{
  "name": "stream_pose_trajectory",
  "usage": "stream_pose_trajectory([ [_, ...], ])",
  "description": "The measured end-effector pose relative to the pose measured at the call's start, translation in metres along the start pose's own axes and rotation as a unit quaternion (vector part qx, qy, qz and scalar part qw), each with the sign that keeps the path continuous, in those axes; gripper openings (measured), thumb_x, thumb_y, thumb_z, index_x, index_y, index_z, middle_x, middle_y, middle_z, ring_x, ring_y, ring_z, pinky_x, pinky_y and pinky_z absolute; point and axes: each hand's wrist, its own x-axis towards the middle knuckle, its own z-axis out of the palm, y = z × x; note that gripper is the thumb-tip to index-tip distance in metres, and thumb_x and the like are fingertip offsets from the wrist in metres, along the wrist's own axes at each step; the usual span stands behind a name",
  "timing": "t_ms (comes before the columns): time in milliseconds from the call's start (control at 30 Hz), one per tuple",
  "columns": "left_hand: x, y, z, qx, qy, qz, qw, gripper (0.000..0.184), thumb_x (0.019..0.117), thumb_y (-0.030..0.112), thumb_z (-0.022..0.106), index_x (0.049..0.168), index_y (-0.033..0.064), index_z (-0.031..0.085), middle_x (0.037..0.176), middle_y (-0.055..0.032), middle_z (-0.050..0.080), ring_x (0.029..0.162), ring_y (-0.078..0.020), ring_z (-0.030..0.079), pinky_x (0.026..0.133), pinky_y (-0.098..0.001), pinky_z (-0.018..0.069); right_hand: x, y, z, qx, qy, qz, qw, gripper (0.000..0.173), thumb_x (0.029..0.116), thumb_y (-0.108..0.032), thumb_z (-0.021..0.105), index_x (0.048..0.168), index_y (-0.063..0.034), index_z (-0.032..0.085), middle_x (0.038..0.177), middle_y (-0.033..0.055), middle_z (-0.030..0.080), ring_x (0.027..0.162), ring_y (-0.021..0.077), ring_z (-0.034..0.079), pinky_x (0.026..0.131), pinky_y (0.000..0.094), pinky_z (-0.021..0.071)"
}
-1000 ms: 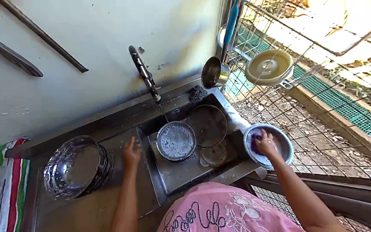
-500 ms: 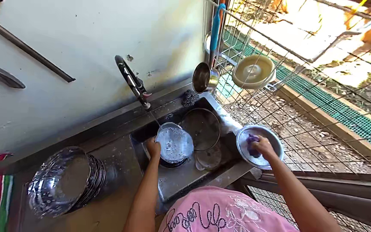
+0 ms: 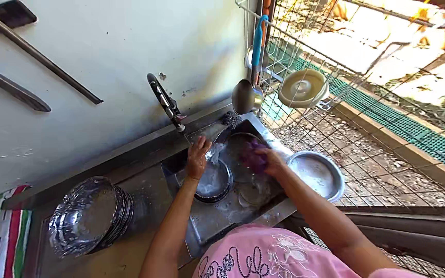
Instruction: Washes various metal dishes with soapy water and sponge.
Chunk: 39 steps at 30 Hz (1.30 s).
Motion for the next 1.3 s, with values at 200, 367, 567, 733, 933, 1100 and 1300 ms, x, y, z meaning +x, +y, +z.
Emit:
stream_pose_trajectory([
  [200,-0.013,0.061,0.006,-0.264,0.112,-0.321,0.903,0.039,0.1005,-0.002,0.048,0.135,-0.0186,0.053,0.150,-0.0344,0.044,0.143,-0.0331,0.045,0.116,-0.0368,0.0385,0.050,0.061,0.106,-0.148,-0.079,-0.191,0.967,0.050,0.1022,-0.005,0.050,0.150,0.0041,0.038,0.128,0.0211,0.062,0.109,0.0215,0.064,0.094,0.0378,0.0539],
  [367,-0.043,0.060,0.003,-0.445,0.143,-0.561,0.683,0.051,0.1121,0.039,0.020,0.143,0.0060,0.043,0.123,-0.0096,0.060,0.108,-0.0153,0.061,0.092,-0.0366,0.0528,0.034,0.111,0.097,-0.395,-0.307,-0.185,0.846,0.045,0.1020,-0.006,0.051,0.144,0.0075,0.050,0.145,0.0263,0.054,0.135,0.0280,0.053,0.117,0.0413,0.0397],
  [567,-0.089,0.076,-0.021,-0.417,0.113,-0.698,0.570,0.052,0.1121,0.040,0.029,0.153,0.0086,0.039,0.146,-0.0189,0.053,0.128,-0.0294,0.056,0.102,-0.0528,0.0495,0.041,0.087,0.015,-0.737,-0.383,-0.252,0.497,0.041,0.0960,-0.003,0.063,0.136,-0.0114,0.067,0.159,0.0135,0.046,0.153,0.0402,0.030,0.120,0.0683,0.0239],
  [733,-0.082,0.107,0.018,-0.482,0.009,-0.617,0.622,0.054,0.1134,0.034,0.019,0.159,0.0044,0.021,0.152,-0.0202,0.043,0.131,-0.0240,0.052,0.107,-0.0417,0.0465,0.059,0.101,0.029,-0.717,-0.159,-0.264,0.626,0.060,0.1029,-0.012,0.047,0.159,0.0012,0.031,0.168,0.0260,0.017,0.157,0.0446,0.009,0.125,0.0654,0.0129],
  [933,-0.067,0.075,0.006,-0.395,0.078,-0.641,0.654,0.053,0.1132,0.033,0.029,0.156,0.0019,0.032,0.151,-0.0230,0.046,0.135,-0.0292,0.051,0.110,-0.0494,0.0441,0.021,0.072,-0.009,-0.762,-0.344,-0.172,0.521,0.049,0.1039,-0.019,0.057,0.152,-0.0171,0.051,0.168,0.0121,0.030,0.157,0.0389,0.020,0.120,0.0712,0.0161],
  [1100,-0.067,0.108,0.025,-0.416,0.007,-0.634,0.652,0.052,0.1134,0.029,0.028,0.159,0.0046,0.022,0.154,-0.0228,0.040,0.132,-0.0271,0.050,0.106,-0.0438,0.0459,0.056,0.067,-0.005,-0.777,-0.130,-0.248,0.564,0.066,0.0979,-0.006,0.053,0.160,-0.0071,0.033,0.170,0.0236,0.016,0.157,0.0476,0.008,0.122,0.0714,0.0079],
  [1300,-0.064,0.073,0.009,-0.400,0.088,-0.638,0.652,0.051,0.1132,0.034,0.027,0.151,0.0016,0.037,0.139,-0.0210,0.055,0.121,-0.0250,0.059,0.100,-0.0456,0.0509,0.015,0.078,0.007,-0.728,-0.361,-0.178,0.554,0.047,0.1062,-0.025,0.054,0.149,-0.0070,0.052,0.165,0.0142,0.036,0.155,0.0378,0.026,0.124,0.0622,0.0191],
])
